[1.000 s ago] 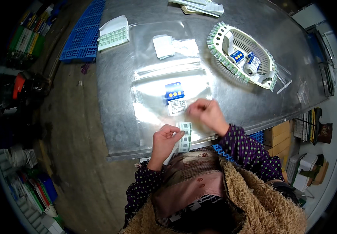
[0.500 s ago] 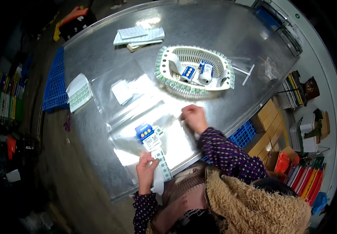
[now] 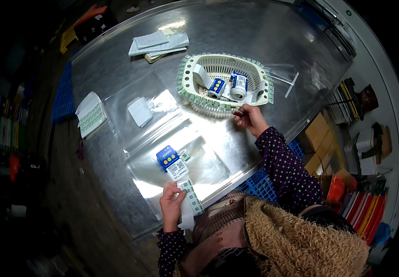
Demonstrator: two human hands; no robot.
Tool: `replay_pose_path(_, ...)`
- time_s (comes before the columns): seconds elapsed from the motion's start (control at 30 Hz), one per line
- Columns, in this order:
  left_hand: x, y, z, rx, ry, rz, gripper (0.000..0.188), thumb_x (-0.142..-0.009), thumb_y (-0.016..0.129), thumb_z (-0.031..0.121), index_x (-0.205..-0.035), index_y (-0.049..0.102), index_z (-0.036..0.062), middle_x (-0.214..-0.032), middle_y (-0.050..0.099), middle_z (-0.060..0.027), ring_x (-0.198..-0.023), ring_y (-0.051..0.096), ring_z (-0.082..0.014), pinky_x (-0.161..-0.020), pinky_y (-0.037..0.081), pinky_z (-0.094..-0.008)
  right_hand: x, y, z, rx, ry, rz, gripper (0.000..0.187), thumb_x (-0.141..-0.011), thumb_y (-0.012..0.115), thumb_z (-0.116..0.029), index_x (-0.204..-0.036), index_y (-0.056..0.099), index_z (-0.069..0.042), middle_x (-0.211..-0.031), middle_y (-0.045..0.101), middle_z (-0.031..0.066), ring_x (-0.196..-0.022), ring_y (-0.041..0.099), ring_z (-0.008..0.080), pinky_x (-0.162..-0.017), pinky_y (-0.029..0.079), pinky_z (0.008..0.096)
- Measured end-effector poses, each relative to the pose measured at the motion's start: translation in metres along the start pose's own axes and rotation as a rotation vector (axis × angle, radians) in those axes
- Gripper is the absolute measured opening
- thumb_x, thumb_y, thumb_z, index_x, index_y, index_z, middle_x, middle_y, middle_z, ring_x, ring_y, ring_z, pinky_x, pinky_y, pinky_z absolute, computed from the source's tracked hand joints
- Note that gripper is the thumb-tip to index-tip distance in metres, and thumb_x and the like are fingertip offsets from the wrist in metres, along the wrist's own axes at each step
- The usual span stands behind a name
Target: The person peels adhesive labels from a backing sheet and applies them to the top of small blue boxes, then places the finished boxes into a white plastic basket on a metal table.
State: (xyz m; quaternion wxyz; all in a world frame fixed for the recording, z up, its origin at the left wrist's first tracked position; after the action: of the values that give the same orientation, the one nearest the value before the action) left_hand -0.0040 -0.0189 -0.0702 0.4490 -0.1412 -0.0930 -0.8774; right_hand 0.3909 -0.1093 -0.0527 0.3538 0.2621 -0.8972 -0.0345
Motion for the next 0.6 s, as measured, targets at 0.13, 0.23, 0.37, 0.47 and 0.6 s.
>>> replay_pose_path(0.13,0.001,0.000,0.000,-0.004,-0.023,0.014,0.011,-0.075,0.071,-0.006,-0.077,0.063,0.0015,-0.105,0.062,-0.0096,-0.100,0.057,-0.0187,-0.090,0.044,-0.0297,0.022,0.017,0.008,-0.039,-0.136,0.073,0.011,-0.085,0.061,-0.011,-0.093,0.056,-0.005,-0.087,0.064,0.0072,-0.064,0.058,0.0114,-0.051,0.044,0.0235)
replay_pose_path(0.23,0.000,0.002,0.000,-0.020,0.003,0.003,0.011,-0.075,0.071,-0.006,-0.077,0.063,0.0015,-0.104,0.063,-0.0097,-0.100,0.057,-0.0191,-0.090,0.043,-0.0301,0.018,0.017,0.019,-0.069,-0.331,0.176,0.013,-0.086,0.067,-0.010,-0.091,0.055,-0.010,-0.087,0.065,0.0031,-0.066,0.060,0.0111,-0.053,0.045,0.0235)
replay_pose_path(0.37,-0.003,0.006,0.001,-0.005,0.014,-0.008,0.011,-0.075,0.071,-0.005,-0.077,0.062,0.0014,-0.103,0.063,-0.0098,-0.100,0.057,-0.0195,-0.091,0.043,-0.0304,0.011,0.020,0.013,-0.093,-0.507,0.249,0.018,-0.083,0.067,-0.001,-0.091,0.053,-0.009,-0.078,0.062,0.0018,-0.056,0.056,0.0101,-0.046,0.040,0.0226)
replay_pose_path(0.47,-0.003,0.004,0.001,0.010,0.012,0.014,0.011,-0.075,0.072,-0.005,-0.077,0.063,0.0017,-0.103,0.063,-0.0095,-0.100,0.057,-0.0196,-0.091,0.043,-0.0308,0.005,0.029,0.005,-0.066,-0.491,0.205,0.020,-0.081,0.066,0.001,-0.090,0.051,-0.008,-0.071,0.056,0.0002,-0.051,0.050,0.0090,-0.043,0.038,0.0232)
replay_pose_path(0.6,0.012,-0.002,-0.011,-0.095,-0.080,0.018,0.012,-0.075,0.074,-0.002,-0.078,0.063,0.0025,-0.101,0.063,-0.0081,-0.102,0.058,-0.0195,-0.092,0.044,-0.0317,0.003,0.043,-0.011,0.146,-0.390,-0.060,0.017,-0.080,0.061,0.000,-0.088,0.047,-0.006,-0.061,0.048,-0.0016,-0.045,0.044,0.0077,-0.038,0.033,0.0242)
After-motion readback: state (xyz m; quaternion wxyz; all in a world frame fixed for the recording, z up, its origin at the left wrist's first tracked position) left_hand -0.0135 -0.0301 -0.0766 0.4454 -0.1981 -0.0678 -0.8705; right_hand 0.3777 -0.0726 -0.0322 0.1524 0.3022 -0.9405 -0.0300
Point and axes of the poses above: each hand's wrist, its own x-axis away from the middle knuckle, its own y-axis out of the palm, z = x × y, the point moved 7 cm from there along -x, towards the middle knuckle
